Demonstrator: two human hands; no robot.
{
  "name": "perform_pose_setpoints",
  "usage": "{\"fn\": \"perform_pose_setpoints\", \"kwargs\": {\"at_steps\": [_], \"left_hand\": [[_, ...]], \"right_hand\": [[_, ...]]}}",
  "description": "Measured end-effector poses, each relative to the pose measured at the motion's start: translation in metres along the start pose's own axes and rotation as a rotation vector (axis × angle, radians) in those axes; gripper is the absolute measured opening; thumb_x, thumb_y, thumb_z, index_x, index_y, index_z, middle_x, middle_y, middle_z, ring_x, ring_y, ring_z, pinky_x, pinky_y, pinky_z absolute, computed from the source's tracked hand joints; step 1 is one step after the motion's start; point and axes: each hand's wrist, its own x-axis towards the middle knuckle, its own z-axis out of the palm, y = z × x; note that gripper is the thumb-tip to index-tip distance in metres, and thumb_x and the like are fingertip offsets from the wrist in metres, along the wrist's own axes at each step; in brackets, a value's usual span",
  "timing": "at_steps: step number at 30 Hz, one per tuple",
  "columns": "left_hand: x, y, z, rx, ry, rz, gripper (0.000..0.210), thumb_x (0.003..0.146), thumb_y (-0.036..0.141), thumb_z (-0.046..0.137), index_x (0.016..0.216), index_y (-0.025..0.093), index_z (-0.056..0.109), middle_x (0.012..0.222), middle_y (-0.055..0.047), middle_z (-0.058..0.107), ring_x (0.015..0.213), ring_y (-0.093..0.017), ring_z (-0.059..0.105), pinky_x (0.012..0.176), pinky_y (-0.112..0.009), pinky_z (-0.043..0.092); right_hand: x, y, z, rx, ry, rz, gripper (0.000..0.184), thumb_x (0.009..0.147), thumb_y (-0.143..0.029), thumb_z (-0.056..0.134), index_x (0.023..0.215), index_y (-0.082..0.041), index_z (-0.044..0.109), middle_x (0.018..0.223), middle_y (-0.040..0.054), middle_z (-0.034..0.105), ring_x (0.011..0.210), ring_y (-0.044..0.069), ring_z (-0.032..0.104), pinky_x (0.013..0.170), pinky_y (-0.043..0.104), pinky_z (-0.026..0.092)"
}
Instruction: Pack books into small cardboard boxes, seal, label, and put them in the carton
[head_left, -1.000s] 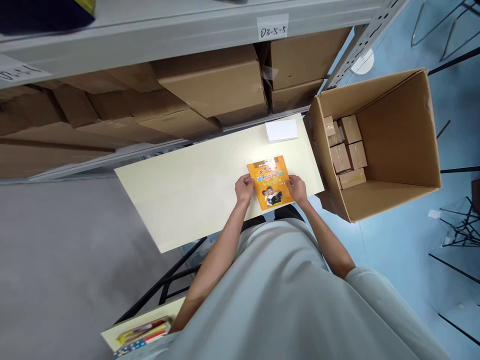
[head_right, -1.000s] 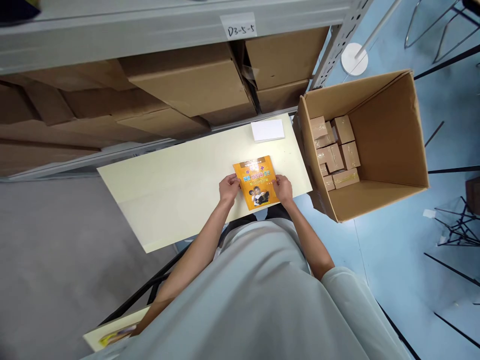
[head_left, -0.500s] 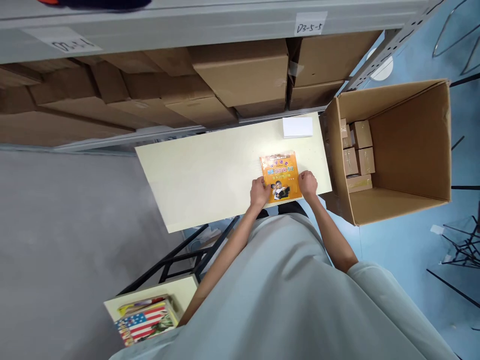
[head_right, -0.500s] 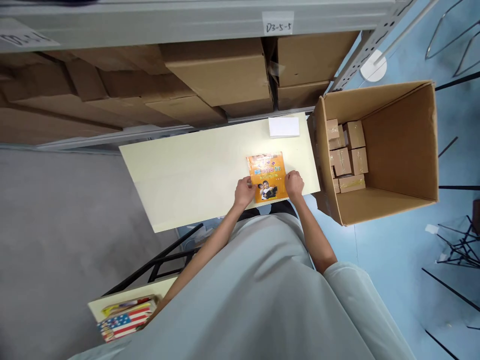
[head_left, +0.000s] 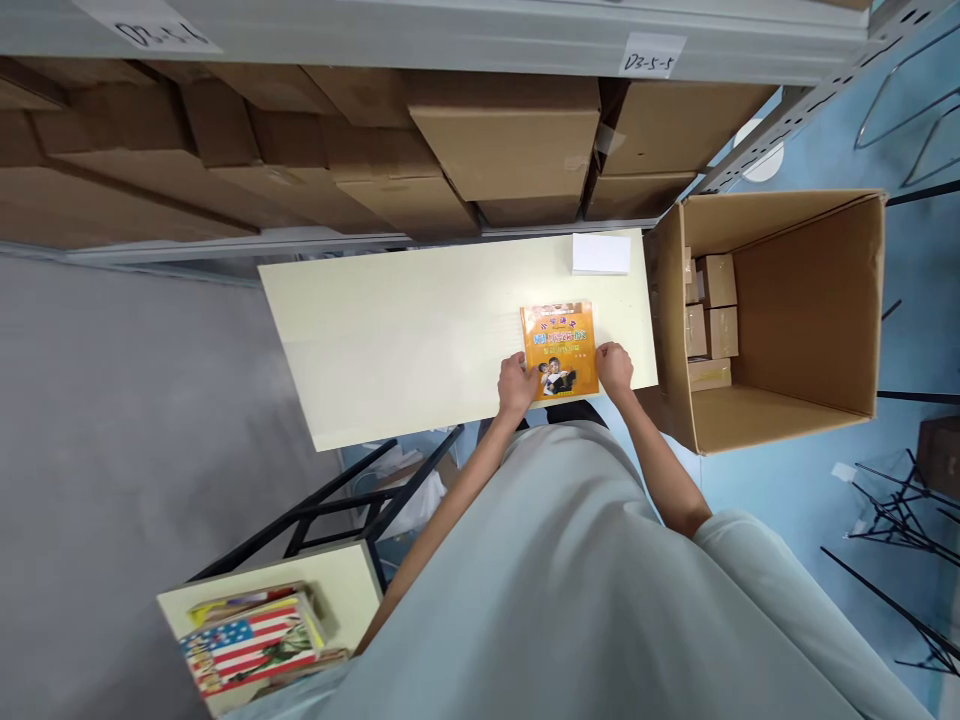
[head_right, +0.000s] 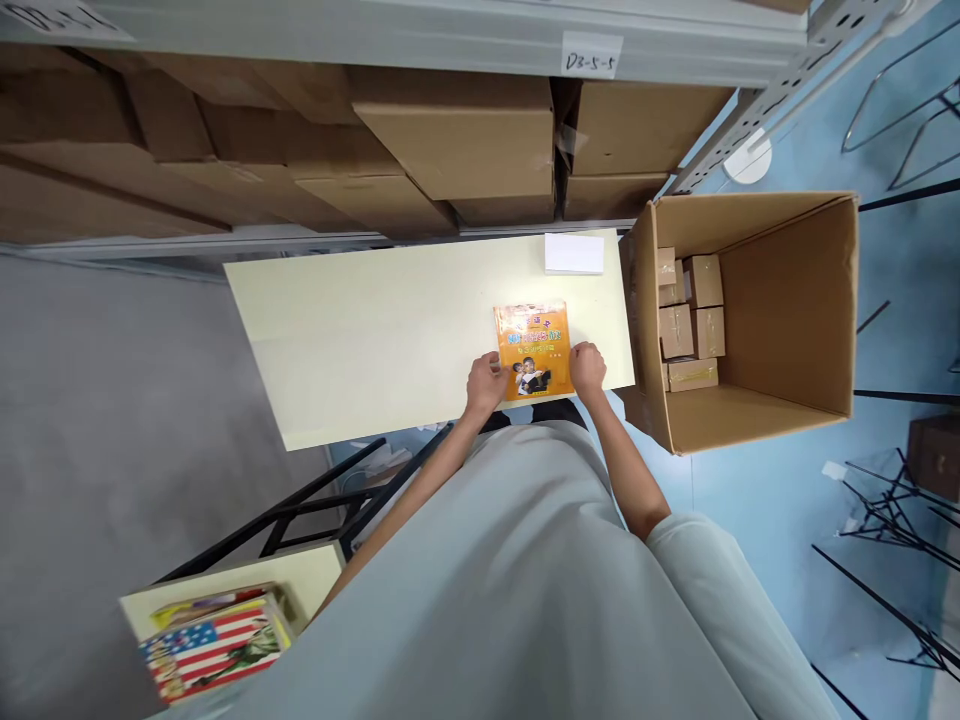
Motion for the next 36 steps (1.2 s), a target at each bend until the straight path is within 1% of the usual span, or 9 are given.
{"fn": "perform_pose_setpoints", "kwargs": {"at_steps": [4, 8, 13, 16, 19, 23, 27, 32, 36], "left_hand": [[0.005, 0.003, 0.001, 0.028, -0.008, -0.017, 0.037, 0.096, 0.021, 0.065, 0.133, 0.017, 0.065, 0.133, -0.018, 0.068, 0.114, -0.032, 0.073, 0.102, -0.043, 0.055], [0.006, 0.004, 0.000, 0.010, -0.003, -0.012, 0.039, 0.095, 0.021, 0.066, 0.134, 0.019, 0.064, 0.133, -0.016, 0.067, 0.109, -0.030, 0.074, 0.099, -0.041, 0.056], [0.004, -0.002, 0.002, -0.005, 0.007, 0.006, 0.040, 0.095, 0.021, 0.065, 0.135, 0.019, 0.063, 0.132, -0.016, 0.068, 0.110, -0.030, 0.072, 0.099, -0.042, 0.056], [0.005, -0.003, 0.006, 0.033, 0.041, -0.008, 0.032, 0.094, 0.025, 0.067, 0.125, 0.019, 0.067, 0.126, -0.017, 0.069, 0.116, -0.033, 0.070, 0.103, -0.044, 0.054], [0.011, -0.001, 0.011, 0.031, 0.065, -0.032, 0.021, 0.091, 0.030, 0.070, 0.110, 0.019, 0.070, 0.114, -0.017, 0.072, 0.119, -0.035, 0.067, 0.104, -0.045, 0.053], [0.022, 0.004, 0.012, -0.068, 0.045, -0.136, 0.018, 0.087, 0.037, 0.075, 0.093, 0.021, 0.070, 0.095, -0.013, 0.074, 0.103, -0.033, 0.071, 0.092, -0.042, 0.053], [0.026, 0.002, 0.008, -0.156, -0.019, -0.171, 0.015, 0.088, 0.035, 0.073, 0.081, 0.023, 0.067, 0.084, -0.008, 0.073, 0.088, -0.029, 0.071, 0.082, -0.038, 0.051], [0.023, -0.008, 0.003, -0.206, 0.014, -0.220, 0.012, 0.092, 0.034, 0.068, 0.088, 0.024, 0.062, 0.091, -0.007, 0.073, 0.088, -0.027, 0.070, 0.082, -0.037, 0.052], [0.026, -0.011, 0.004, -0.201, 0.025, -0.239, 0.011, 0.094, 0.034, 0.066, 0.091, 0.025, 0.059, 0.095, -0.008, 0.073, 0.090, -0.028, 0.070, 0.082, -0.038, 0.052]], "right_hand": [[0.004, -0.011, 0.000, -0.076, 0.008, -0.022, 0.025, 0.106, -0.015, 0.045, 0.104, -0.016, 0.070, 0.123, 0.0211, 0.072, 0.107, 0.032, 0.073, 0.093, 0.042, 0.053], [0.008, -0.012, -0.010, -0.103, -0.049, -0.044, 0.020, 0.101, -0.011, 0.049, 0.101, -0.017, 0.068, 0.118, 0.0189, 0.072, 0.105, 0.032, 0.073, 0.091, 0.041, 0.053], [0.003, -0.004, -0.015, -0.069, 0.052, -0.071, 0.020, 0.106, -0.019, 0.048, 0.111, -0.018, 0.067, 0.126, 0.0158, 0.070, 0.104, 0.028, 0.072, 0.090, 0.038, 0.054], [-0.001, -0.002, -0.009, -0.045, 0.038, -0.056, 0.016, 0.107, -0.026, 0.053, 0.111, -0.019, 0.066, 0.130, 0.0158, 0.069, 0.106, 0.028, 0.072, 0.091, 0.037, 0.054], [-0.002, -0.006, 0.001, -0.014, 0.007, -0.005, 0.022, 0.109, -0.024, 0.045, 0.106, -0.020, 0.067, 0.126, 0.0163, 0.070, 0.106, 0.028, 0.072, 0.092, 0.038, 0.055], [0.001, -0.012, 0.008, 0.041, 0.021, 0.051, 0.024, 0.108, -0.021, 0.044, 0.099, -0.021, 0.066, 0.119, 0.0161, 0.071, 0.105, 0.029, 0.072, 0.092, 0.040, 0.056], [0.007, -0.010, 0.005, 0.059, -0.002, 0.058, 0.021, 0.104, -0.019, 0.046, 0.094, -0.023, 0.064, 0.116, 0.0141, 0.074, 0.102, 0.028, 0.071, 0.089, 0.039, 0.055], [0.007, -0.006, 0.002, 0.064, -0.001, 0.047, 0.010, 0.104, -0.025, 0.054, 0.109, -0.023, 0.062, 0.115, 0.0115, 0.076, 0.105, 0.029, 0.071, 0.088, 0.037, 0.054], [0.003, -0.009, 0.008, 0.044, 0.035, 0.038, 0.017, 0.107, -0.035, 0.057, 0.117, -0.022, 0.059, 0.114, 0.0119, 0.076, 0.106, 0.030, 0.071, 0.090, 0.038, 0.053]]}}
